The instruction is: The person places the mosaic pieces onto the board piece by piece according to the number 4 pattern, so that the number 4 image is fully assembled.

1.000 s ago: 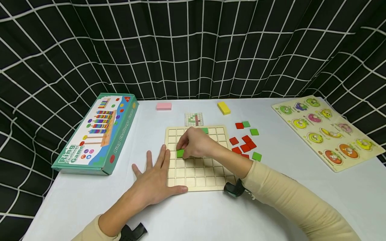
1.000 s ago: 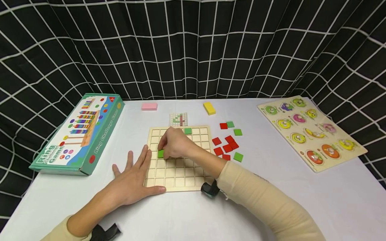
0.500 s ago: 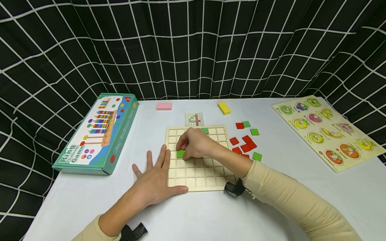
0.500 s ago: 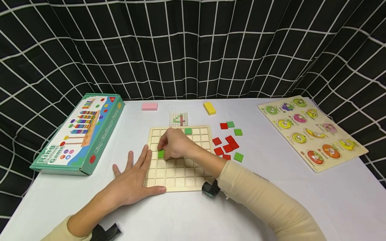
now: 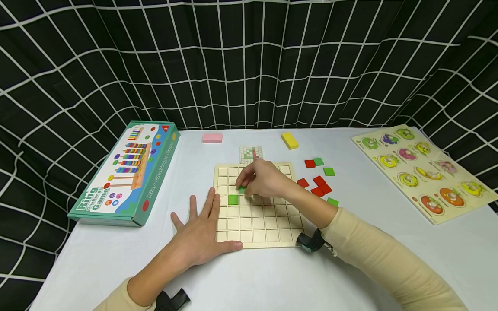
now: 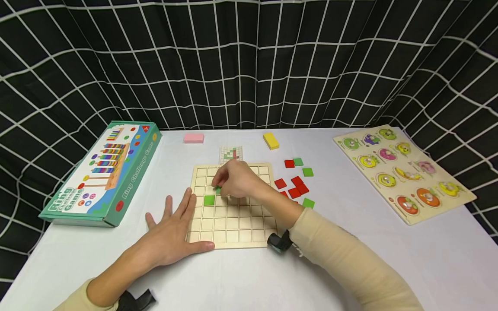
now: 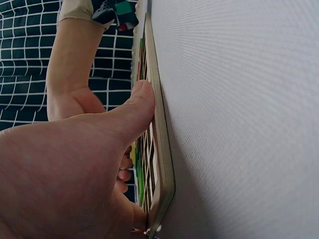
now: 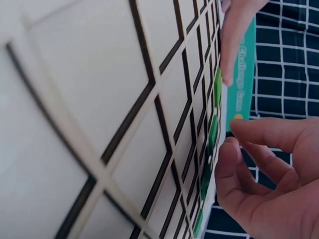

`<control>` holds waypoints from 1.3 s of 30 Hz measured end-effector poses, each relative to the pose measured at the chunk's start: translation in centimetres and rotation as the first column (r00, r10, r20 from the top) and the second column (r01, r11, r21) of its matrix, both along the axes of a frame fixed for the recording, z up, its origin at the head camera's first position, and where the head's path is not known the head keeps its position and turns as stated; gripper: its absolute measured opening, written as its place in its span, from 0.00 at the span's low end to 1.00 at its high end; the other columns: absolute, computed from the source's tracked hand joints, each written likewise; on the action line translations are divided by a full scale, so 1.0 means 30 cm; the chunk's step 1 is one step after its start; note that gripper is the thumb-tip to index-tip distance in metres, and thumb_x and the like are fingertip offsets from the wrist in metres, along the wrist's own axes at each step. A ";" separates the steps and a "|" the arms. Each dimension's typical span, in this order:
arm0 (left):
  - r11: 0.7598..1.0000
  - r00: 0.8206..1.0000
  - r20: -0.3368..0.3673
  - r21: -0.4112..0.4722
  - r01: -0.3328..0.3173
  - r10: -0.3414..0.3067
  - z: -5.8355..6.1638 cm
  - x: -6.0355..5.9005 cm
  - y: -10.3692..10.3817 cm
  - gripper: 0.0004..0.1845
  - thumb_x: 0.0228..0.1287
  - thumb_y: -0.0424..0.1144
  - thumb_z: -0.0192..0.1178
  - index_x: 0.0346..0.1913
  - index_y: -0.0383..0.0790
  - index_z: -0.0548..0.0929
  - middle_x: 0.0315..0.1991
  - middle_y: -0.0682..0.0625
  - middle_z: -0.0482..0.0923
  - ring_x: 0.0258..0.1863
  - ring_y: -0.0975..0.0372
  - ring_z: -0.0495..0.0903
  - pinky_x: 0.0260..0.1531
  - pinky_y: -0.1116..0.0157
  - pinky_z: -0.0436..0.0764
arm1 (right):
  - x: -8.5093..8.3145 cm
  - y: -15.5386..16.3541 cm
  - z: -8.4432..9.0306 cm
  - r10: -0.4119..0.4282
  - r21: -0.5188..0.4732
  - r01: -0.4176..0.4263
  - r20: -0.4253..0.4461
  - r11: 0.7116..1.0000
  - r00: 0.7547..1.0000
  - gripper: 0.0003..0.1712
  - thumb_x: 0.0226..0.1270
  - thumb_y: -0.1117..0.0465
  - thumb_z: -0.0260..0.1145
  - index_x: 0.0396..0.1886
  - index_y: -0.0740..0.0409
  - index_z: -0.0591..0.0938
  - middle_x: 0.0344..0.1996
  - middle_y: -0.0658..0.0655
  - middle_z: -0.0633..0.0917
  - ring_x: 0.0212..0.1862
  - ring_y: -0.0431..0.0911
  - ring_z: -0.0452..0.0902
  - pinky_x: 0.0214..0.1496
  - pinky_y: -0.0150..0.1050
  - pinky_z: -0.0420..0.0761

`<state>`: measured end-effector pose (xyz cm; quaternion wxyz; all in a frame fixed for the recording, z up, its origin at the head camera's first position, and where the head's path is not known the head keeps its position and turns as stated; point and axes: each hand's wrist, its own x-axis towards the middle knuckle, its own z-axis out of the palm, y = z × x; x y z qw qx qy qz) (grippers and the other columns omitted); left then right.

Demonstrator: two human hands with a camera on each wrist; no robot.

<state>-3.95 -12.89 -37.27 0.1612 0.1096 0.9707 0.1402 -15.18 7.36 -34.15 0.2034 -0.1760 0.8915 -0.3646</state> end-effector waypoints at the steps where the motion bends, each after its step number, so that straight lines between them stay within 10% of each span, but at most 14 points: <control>1: 1.000 1.000 0.000 0.000 -0.001 0.001 0.001 0.000 0.000 0.72 0.52 0.80 0.63 0.85 0.38 0.43 0.87 0.46 0.31 0.80 0.29 0.37 0.56 0.13 0.44 | -0.001 0.003 0.000 -0.005 0.000 0.005 -0.004 1.000 1.000 0.14 0.53 0.73 0.75 0.38 0.55 0.92 0.36 0.54 0.90 0.37 0.43 0.82 0.44 0.35 0.80; 39: 1.000 1.000 0.002 0.003 -0.002 0.002 0.002 0.006 0.001 0.72 0.52 0.81 0.63 0.85 0.38 0.42 0.87 0.46 0.31 0.80 0.29 0.37 0.56 0.13 0.42 | 0.003 -0.006 -0.026 -0.070 0.068 0.077 -0.101 0.995 0.992 0.18 0.47 0.75 0.75 0.36 0.53 0.93 0.33 0.51 0.90 0.39 0.43 0.81 0.43 0.35 0.80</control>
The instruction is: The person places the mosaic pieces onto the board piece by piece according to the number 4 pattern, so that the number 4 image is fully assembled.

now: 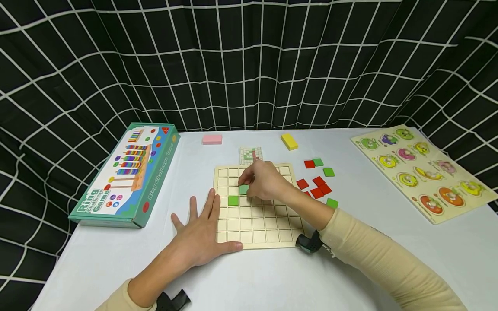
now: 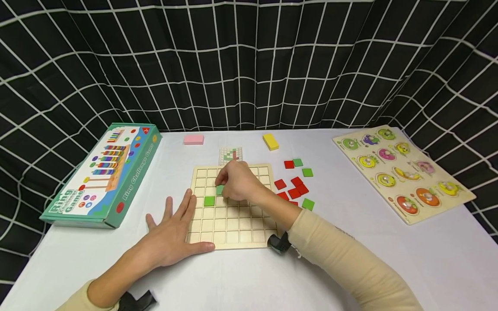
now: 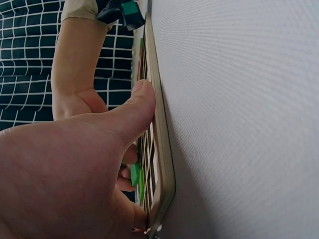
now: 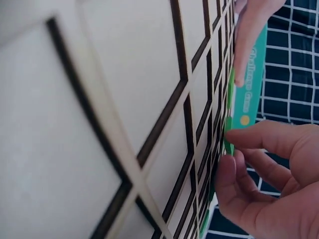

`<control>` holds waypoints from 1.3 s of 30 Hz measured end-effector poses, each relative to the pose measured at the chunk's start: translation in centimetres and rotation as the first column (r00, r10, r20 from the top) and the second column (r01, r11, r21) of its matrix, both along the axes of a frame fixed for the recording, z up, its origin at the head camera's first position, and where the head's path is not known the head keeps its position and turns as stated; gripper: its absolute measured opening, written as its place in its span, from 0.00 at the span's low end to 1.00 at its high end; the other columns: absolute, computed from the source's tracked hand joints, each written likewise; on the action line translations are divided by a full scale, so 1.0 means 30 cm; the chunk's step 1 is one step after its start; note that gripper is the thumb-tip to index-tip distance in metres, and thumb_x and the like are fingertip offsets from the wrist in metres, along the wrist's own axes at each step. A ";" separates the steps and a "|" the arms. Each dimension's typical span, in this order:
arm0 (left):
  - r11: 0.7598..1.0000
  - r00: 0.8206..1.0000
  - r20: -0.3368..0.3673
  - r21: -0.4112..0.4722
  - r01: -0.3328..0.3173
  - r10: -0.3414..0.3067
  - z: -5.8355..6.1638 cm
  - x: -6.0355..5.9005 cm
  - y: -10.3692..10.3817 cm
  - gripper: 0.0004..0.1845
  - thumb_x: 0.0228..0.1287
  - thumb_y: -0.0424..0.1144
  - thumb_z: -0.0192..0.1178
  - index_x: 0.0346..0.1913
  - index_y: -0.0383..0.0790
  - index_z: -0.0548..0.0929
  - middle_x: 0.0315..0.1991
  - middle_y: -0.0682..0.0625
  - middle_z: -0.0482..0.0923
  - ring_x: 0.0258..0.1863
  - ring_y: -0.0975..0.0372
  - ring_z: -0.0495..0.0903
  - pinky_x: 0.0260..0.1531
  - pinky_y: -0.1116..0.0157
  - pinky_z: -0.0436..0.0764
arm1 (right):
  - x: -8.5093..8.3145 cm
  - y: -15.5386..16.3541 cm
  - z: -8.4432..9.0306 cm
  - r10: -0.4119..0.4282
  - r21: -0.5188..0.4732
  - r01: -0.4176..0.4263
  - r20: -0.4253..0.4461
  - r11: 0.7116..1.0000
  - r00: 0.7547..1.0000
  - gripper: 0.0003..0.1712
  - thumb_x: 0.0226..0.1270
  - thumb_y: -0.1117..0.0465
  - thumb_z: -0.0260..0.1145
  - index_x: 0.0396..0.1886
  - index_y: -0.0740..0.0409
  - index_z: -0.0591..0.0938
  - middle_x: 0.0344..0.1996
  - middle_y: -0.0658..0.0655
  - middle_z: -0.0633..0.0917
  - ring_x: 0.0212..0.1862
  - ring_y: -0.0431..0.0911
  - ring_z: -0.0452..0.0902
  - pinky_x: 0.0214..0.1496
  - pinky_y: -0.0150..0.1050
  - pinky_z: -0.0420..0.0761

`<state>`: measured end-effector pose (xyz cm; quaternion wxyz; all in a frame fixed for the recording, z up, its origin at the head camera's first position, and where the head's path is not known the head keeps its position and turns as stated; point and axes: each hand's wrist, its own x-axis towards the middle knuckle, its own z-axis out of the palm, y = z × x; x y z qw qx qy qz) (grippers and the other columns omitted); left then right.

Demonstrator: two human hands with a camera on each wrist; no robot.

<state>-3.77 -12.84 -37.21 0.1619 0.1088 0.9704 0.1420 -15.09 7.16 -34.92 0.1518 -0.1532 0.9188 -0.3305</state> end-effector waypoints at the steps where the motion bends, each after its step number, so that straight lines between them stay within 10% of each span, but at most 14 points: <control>1: 1.000 1.000 0.000 -0.001 0.000 0.000 -0.001 -0.001 0.001 0.72 0.52 0.81 0.63 0.85 0.38 0.42 0.87 0.46 0.31 0.80 0.29 0.37 0.56 0.13 0.43 | 0.000 0.004 0.001 -0.003 -0.007 0.003 0.004 1.000 1.000 0.18 0.47 0.75 0.75 0.36 0.53 0.93 0.33 0.51 0.90 0.39 0.42 0.81 0.42 0.35 0.80; 39: 1.000 1.000 -0.003 -0.004 -0.003 0.003 -0.002 -0.003 0.006 0.72 0.51 0.79 0.65 0.85 0.38 0.43 0.87 0.46 0.31 0.81 0.29 0.37 0.56 0.13 0.42 | -0.047 0.448 0.037 -0.214 -0.065 0.221 0.091 0.973 0.973 0.15 0.62 0.67 0.74 0.49 0.57 0.92 0.47 0.61 0.88 0.45 0.52 0.77 0.44 0.41 0.80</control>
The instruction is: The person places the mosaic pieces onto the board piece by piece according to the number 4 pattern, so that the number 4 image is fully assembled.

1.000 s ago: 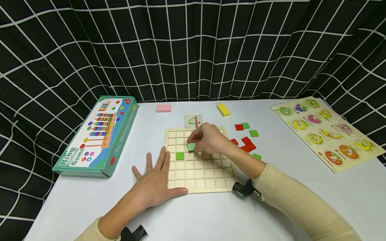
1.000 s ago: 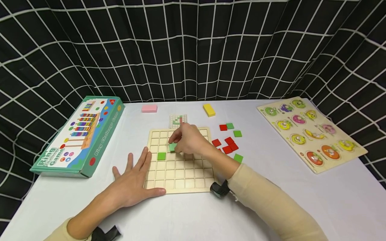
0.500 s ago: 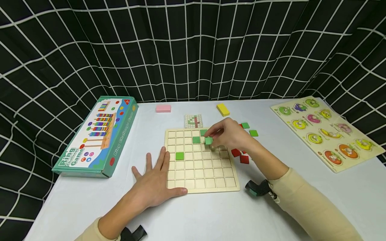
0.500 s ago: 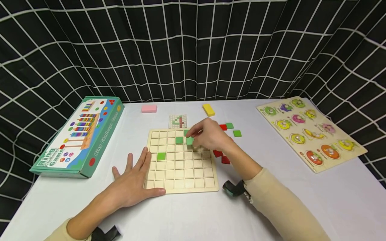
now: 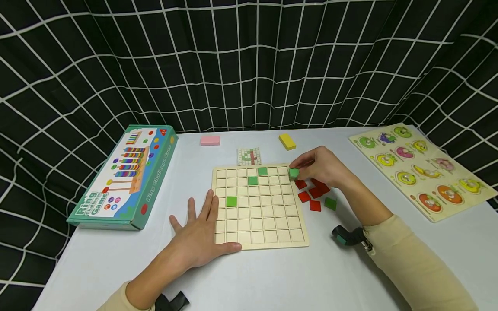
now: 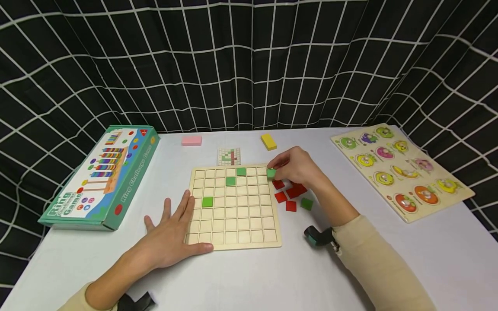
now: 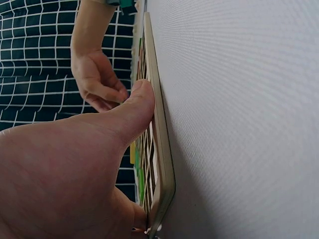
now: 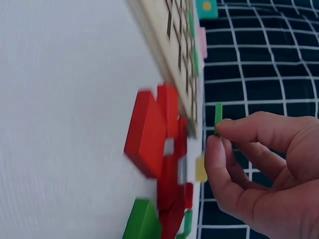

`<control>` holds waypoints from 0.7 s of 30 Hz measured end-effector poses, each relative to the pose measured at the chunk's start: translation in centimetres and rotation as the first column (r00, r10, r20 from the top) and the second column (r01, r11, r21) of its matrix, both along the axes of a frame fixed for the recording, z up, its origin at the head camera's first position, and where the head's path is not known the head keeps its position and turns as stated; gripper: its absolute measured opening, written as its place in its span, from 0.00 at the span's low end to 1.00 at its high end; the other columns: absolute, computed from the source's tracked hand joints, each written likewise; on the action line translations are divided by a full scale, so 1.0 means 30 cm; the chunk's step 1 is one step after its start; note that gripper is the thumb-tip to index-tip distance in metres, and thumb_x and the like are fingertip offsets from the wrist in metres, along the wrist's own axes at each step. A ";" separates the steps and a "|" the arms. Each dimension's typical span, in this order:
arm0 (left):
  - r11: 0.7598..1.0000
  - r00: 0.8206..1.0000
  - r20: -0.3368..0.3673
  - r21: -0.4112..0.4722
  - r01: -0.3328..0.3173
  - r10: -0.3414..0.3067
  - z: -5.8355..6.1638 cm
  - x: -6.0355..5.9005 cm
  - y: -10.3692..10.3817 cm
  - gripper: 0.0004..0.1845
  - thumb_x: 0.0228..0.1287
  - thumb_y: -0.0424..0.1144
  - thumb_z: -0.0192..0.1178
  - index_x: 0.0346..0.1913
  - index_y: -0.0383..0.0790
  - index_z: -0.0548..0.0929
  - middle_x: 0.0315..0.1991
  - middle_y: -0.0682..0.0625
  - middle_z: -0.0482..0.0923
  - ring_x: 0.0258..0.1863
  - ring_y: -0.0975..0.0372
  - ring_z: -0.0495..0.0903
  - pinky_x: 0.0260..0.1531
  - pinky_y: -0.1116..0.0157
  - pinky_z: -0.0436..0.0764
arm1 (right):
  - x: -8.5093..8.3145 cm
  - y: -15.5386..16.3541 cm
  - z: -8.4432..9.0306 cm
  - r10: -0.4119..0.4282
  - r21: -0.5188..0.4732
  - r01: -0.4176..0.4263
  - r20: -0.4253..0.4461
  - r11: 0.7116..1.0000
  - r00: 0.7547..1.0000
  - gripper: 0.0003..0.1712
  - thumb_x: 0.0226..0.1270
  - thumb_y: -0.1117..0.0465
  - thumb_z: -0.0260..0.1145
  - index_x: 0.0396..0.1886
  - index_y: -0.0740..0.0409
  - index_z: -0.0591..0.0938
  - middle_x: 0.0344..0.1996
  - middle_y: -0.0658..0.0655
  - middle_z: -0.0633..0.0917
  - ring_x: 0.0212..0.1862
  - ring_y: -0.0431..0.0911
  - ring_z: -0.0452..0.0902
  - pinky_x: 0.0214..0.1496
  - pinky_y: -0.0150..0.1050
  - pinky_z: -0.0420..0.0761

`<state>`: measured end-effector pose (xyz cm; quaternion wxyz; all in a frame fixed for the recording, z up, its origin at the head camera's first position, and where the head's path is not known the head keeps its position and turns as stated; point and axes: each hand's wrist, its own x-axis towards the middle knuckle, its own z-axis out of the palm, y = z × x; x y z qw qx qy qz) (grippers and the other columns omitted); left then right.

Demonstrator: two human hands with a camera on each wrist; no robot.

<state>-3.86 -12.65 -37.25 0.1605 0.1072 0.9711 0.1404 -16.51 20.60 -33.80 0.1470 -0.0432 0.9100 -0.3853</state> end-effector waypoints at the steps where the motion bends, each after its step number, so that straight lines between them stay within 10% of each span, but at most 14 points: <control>1: 1.000 1.000 0.002 -0.001 0.000 0.000 0.000 -0.001 0.000 0.72 0.51 0.79 0.65 0.85 0.39 0.43 0.87 0.47 0.31 0.81 0.29 0.36 0.57 0.13 0.42 | -0.005 0.006 -0.003 -0.010 0.007 0.010 0.006 1.000 1.000 0.15 0.62 0.68 0.73 0.49 0.57 0.91 0.48 0.61 0.87 0.46 0.52 0.76 0.44 0.42 0.80; 21: 1.000 1.000 -0.007 -0.017 0.004 -0.004 -0.002 0.000 -0.001 0.71 0.51 0.80 0.64 0.85 0.39 0.45 0.87 0.46 0.32 0.81 0.29 0.39 0.56 0.13 0.45 | -0.038 0.029 -0.049 -0.046 0.120 0.048 -0.019 0.992 0.999 0.16 0.61 0.71 0.69 0.47 0.59 0.91 0.39 0.60 0.87 0.45 0.52 0.75 0.41 0.38 0.77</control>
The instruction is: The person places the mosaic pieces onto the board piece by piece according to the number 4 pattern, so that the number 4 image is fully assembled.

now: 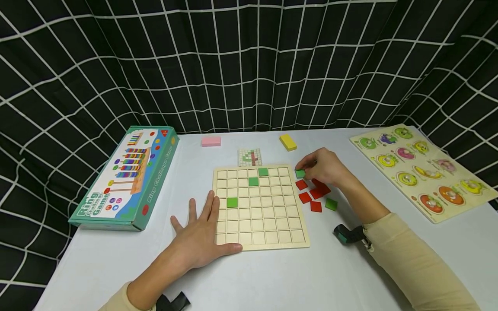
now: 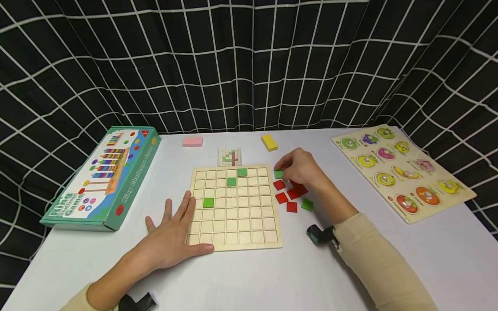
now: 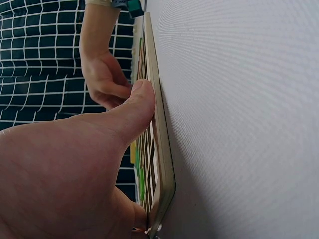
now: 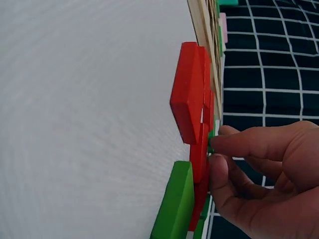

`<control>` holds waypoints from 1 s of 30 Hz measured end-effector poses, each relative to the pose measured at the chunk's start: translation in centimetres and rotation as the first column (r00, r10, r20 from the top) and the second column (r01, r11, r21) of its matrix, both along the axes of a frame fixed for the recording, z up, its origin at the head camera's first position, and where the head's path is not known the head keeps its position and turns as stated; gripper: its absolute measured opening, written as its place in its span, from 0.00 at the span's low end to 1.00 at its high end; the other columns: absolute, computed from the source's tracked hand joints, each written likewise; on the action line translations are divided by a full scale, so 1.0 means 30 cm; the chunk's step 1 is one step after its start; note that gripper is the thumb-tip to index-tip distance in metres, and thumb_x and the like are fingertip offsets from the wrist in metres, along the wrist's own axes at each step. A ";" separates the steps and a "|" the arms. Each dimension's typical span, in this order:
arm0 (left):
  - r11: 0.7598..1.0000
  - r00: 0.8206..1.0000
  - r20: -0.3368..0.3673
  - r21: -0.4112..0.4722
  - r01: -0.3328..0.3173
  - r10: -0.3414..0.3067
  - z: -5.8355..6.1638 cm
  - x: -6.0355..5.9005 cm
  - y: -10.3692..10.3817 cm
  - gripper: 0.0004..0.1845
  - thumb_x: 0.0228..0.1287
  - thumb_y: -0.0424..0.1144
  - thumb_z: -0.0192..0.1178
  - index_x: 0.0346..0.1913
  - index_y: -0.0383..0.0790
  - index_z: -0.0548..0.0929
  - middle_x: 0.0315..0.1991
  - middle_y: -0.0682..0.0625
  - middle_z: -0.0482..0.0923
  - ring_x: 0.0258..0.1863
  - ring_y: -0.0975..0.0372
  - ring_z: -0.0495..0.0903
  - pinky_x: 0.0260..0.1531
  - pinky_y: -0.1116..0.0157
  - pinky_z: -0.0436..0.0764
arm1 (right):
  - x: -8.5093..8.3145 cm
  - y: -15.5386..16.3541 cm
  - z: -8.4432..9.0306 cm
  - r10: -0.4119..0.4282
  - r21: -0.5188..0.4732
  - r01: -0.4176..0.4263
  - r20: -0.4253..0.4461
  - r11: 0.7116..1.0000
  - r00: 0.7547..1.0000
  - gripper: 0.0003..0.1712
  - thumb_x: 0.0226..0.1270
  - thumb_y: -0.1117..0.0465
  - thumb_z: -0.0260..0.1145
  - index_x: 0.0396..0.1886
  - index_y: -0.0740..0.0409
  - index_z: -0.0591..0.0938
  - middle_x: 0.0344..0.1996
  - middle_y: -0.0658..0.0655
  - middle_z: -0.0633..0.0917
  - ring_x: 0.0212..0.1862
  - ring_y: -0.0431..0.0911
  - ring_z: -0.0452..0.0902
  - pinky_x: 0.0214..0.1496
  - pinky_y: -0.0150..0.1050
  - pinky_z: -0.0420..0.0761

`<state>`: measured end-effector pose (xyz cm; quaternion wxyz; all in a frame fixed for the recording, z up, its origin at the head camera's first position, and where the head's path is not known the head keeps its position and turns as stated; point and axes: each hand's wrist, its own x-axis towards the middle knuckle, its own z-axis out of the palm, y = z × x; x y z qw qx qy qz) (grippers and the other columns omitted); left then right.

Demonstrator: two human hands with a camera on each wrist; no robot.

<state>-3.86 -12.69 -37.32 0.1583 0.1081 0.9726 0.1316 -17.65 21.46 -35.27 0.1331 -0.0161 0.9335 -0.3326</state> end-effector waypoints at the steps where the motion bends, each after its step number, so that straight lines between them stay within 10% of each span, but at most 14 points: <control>1: 1.000 1.000 -0.001 -0.001 0.000 0.000 -0.001 0.000 0.000 0.71 0.51 0.80 0.64 0.85 0.38 0.45 0.87 0.46 0.32 0.81 0.29 0.39 0.56 0.13 0.45 | 0.001 0.004 0.001 0.003 0.000 -0.003 -0.003 1.000 1.000 0.16 0.61 0.71 0.70 0.48 0.59 0.91 0.38 0.59 0.87 0.45 0.52 0.75 0.42 0.38 0.77; 30: 1.000 1.000 0.007 0.022 -0.006 0.005 -0.002 0.000 -0.002 0.71 0.51 0.80 0.64 0.85 0.39 0.44 0.87 0.47 0.31 0.81 0.29 0.37 0.56 0.13 0.42 | 0.009 0.200 -0.014 -0.077 -0.054 0.077 -0.008 0.996 0.997 0.21 0.61 0.72 0.72 0.56 0.67 0.86 0.55 0.70 0.86 0.48 0.55 0.73 0.40 0.37 0.76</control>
